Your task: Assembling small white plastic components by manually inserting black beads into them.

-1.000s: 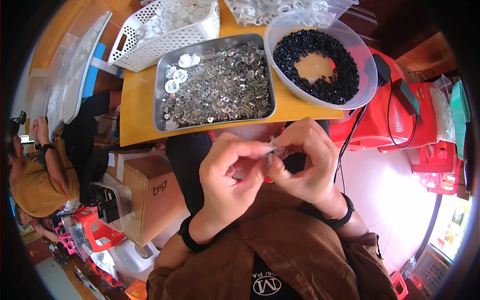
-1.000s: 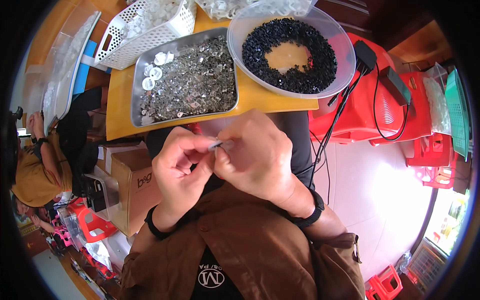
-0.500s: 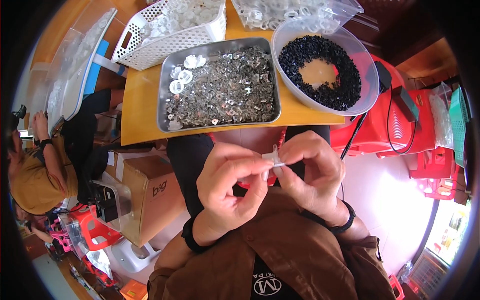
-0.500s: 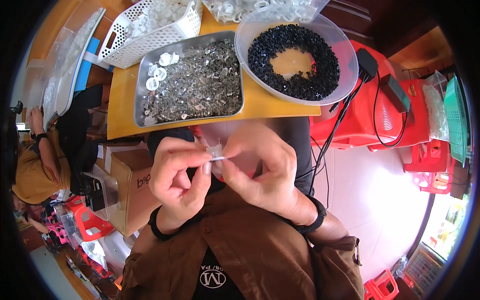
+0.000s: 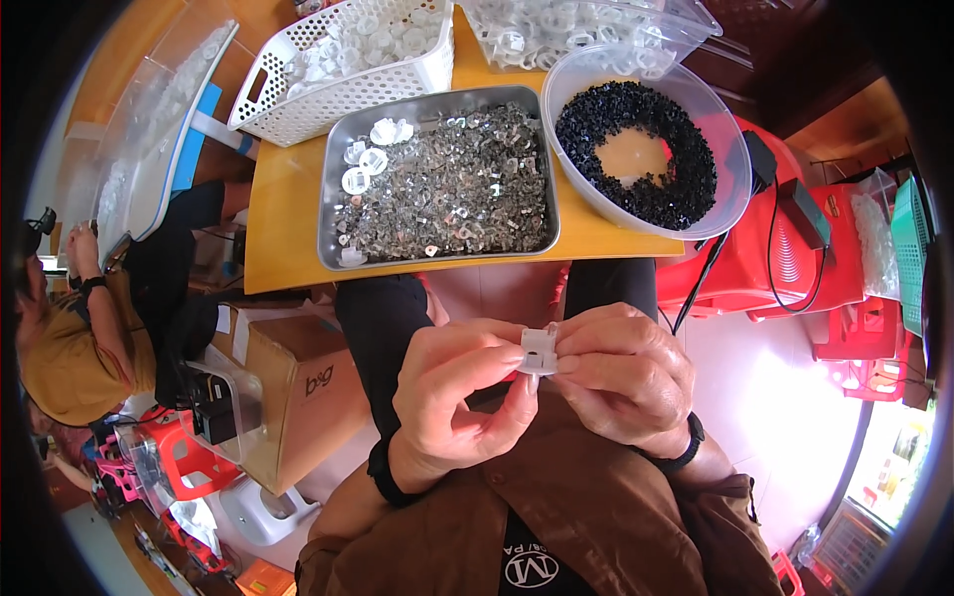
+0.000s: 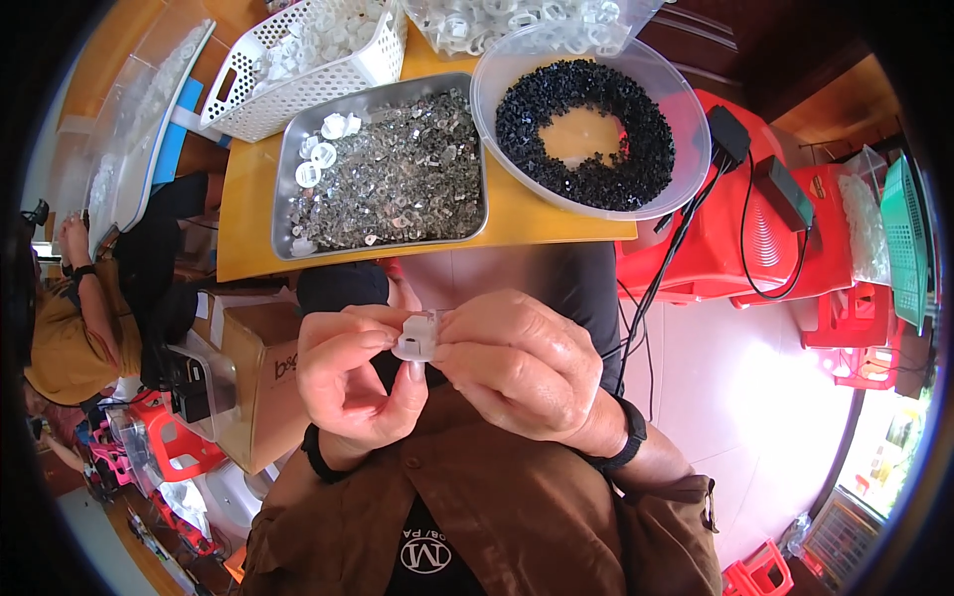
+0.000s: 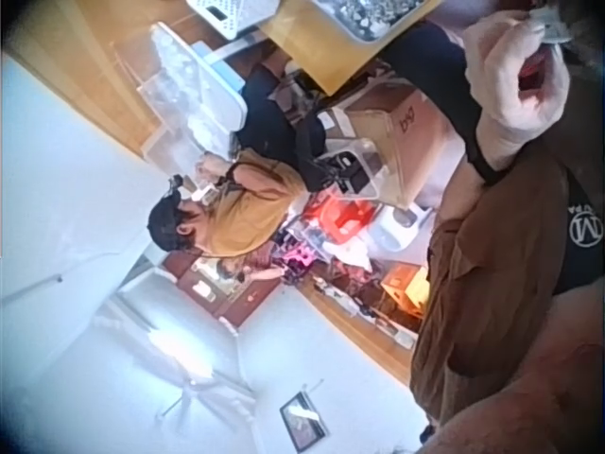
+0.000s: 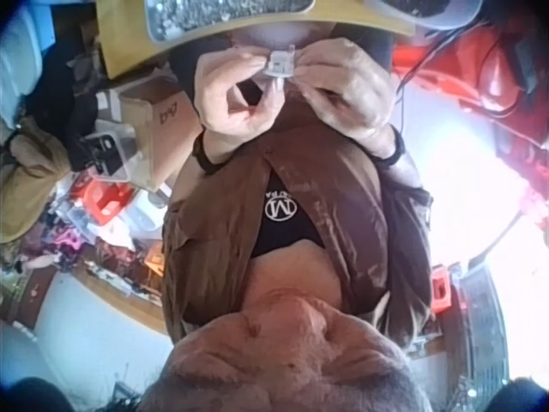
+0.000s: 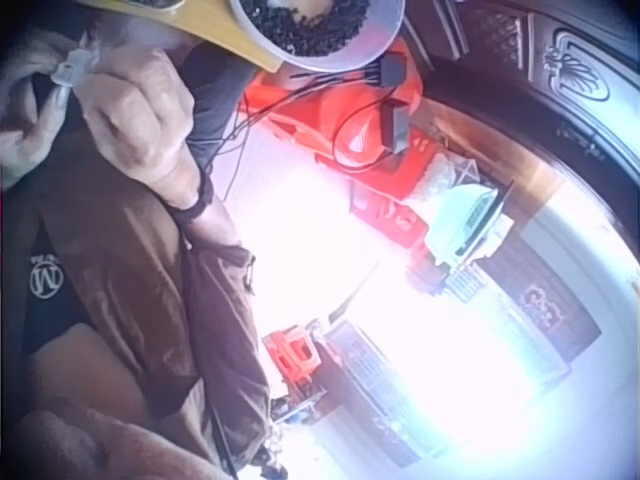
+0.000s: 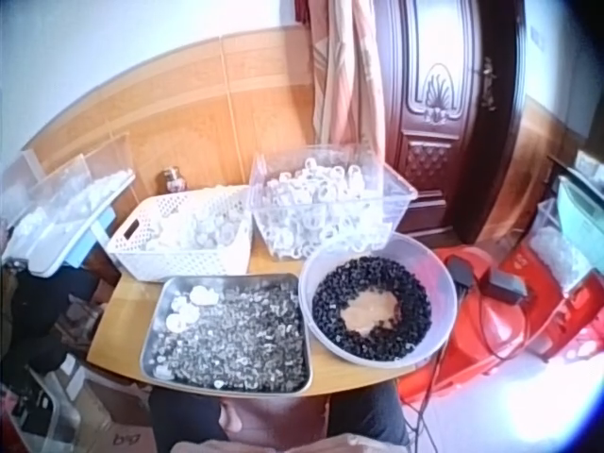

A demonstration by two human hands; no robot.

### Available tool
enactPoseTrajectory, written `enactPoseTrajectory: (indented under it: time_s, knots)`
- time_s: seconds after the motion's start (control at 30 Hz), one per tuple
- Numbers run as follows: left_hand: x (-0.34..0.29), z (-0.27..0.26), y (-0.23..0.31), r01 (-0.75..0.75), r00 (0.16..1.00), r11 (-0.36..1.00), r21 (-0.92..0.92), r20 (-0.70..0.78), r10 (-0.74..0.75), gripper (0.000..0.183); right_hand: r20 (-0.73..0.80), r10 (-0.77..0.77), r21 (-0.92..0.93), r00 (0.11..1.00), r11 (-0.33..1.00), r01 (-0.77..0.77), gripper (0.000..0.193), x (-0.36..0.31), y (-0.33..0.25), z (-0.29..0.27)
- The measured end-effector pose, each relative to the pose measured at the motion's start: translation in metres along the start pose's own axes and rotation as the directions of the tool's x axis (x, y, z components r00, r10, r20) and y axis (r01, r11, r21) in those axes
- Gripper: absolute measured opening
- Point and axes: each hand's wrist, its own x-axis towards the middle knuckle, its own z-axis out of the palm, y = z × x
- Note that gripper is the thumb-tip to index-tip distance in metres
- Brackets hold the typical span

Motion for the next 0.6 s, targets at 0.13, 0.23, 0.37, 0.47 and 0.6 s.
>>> enactPoseTrajectory:
  time_s: [0.13,0.23,0.37,0.47,0.6]
  knots:
    - [0.002,-0.005,-0.001,0.042,0.998,0.991,0.131,0.049,-0.049,0.031,0.056,0.126,-0.019,0.990,0.992,-0.125,0.027,0.005,-0.006,0.000]
    - [0.007,-0.006,-0.005,0.047,0.996,0.981,0.189,0.066,-0.061,0.030,0.050,0.380,0.012,0.924,0.925,-0.380,0.023,0.004,-0.014,0.005]
    - [0.007,-0.004,-0.003,0.211,0.974,0.966,0.150,0.058,-0.221,0.027,0.062,0.549,0.175,0.834,0.816,-0.550,0.021,-0.002,-0.009,0.007]
    - [0.009,-0.003,0.001,0.275,0.957,0.954,0.118,0.063,-0.284,0.029,0.059,0.591,0.238,0.805,0.775,-0.586,0.019,-0.002,-0.012,0.007]
    - [0.010,-0.009,-0.002,0.190,0.956,0.961,0.202,0.183,-0.227,0.027,0.053,0.519,0.141,0.853,0.842,-0.521,0.018,-0.003,-0.009,0.006]
